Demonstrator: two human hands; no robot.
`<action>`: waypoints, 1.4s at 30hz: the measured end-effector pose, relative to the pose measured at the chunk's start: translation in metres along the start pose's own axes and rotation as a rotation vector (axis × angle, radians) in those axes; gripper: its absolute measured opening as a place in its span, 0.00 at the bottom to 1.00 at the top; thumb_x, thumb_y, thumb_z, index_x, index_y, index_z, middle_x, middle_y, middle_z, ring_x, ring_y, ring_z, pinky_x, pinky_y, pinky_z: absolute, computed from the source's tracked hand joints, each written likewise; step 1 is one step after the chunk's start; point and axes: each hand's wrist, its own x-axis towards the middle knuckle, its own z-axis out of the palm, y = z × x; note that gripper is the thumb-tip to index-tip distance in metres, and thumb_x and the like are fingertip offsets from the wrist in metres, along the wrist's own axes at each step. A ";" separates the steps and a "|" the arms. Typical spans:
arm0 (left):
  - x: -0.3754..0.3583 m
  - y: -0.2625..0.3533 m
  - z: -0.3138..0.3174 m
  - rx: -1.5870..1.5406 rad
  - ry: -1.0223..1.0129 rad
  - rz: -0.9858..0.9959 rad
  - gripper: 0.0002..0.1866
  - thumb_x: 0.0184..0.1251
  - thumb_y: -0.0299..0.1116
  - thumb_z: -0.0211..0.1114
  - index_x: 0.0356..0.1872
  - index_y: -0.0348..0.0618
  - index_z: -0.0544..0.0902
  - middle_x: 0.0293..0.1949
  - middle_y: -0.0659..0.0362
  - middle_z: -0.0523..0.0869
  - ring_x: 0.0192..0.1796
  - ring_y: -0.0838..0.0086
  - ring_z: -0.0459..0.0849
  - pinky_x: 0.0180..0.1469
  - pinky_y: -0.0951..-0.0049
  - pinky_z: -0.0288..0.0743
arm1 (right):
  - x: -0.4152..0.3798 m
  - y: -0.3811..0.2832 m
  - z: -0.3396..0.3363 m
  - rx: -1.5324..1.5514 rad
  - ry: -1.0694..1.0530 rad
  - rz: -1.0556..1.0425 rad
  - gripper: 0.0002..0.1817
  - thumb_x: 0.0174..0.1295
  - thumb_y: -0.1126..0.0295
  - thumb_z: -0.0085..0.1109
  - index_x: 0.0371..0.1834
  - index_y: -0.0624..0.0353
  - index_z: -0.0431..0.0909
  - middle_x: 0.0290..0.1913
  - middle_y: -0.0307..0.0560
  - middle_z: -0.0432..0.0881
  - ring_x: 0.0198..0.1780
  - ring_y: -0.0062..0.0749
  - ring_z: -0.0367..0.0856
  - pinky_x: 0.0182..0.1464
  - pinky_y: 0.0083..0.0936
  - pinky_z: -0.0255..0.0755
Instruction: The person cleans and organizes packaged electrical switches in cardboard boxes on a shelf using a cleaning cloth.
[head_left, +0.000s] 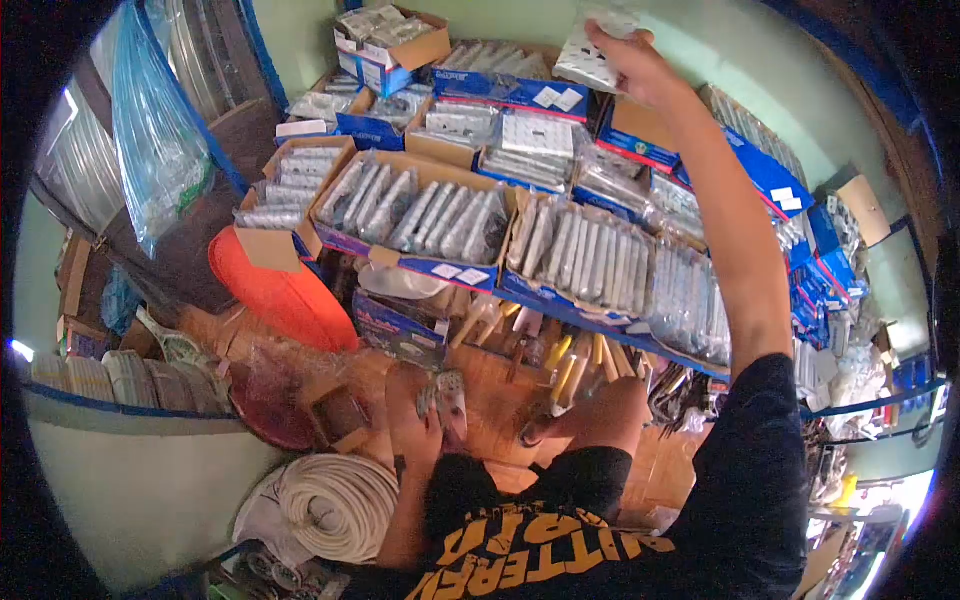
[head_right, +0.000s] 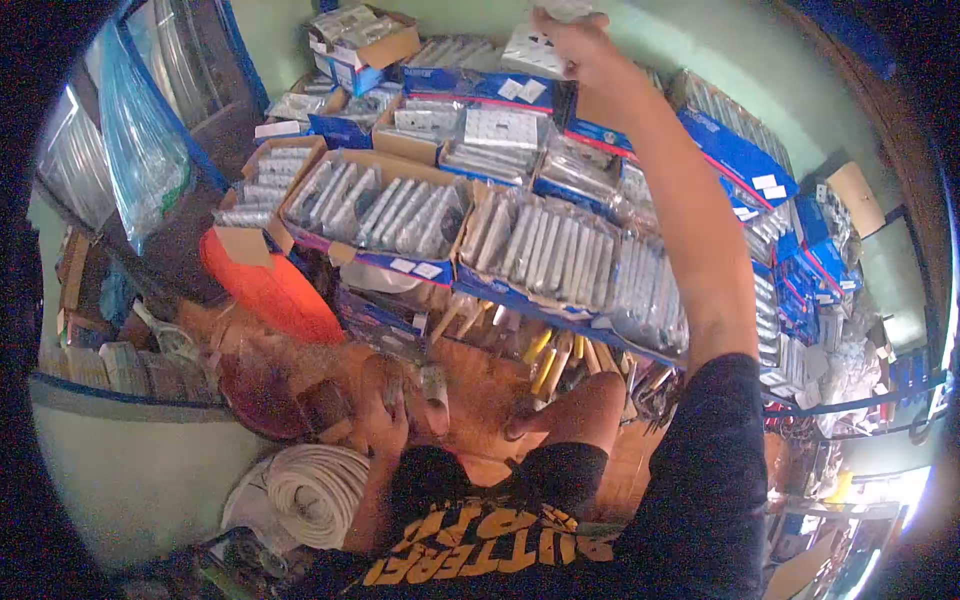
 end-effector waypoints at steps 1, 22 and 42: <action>-0.009 -0.009 0.005 0.079 -0.008 0.056 0.20 0.65 0.39 0.61 0.50 0.31 0.77 0.48 0.41 0.81 0.49 0.46 0.81 0.51 0.54 0.73 | 0.019 0.002 0.004 -0.001 0.000 -0.009 0.46 0.58 0.45 0.65 0.59 0.66 0.44 0.39 0.47 0.77 0.36 0.26 0.78 0.30 0.27 0.76; -0.016 -0.028 0.017 0.180 -0.271 -0.187 0.23 0.61 0.45 0.63 0.47 0.36 0.76 0.29 0.42 0.83 0.33 0.46 0.82 0.36 0.51 0.75 | 0.135 0.054 0.047 -1.235 0.075 -0.050 0.22 0.58 0.52 0.61 0.35 0.64 0.82 0.36 0.56 0.86 0.38 0.41 0.87 0.39 0.40 0.82; -0.015 -0.028 0.016 0.135 -0.106 -0.069 0.18 0.62 0.42 0.64 0.35 0.34 0.76 0.23 0.44 0.80 0.26 0.47 0.80 0.29 0.52 0.72 | 0.116 0.080 0.064 -1.802 -0.036 -0.766 0.23 0.63 0.65 0.54 0.62 0.33 0.72 0.59 0.43 0.72 0.56 0.36 0.77 0.58 0.41 0.66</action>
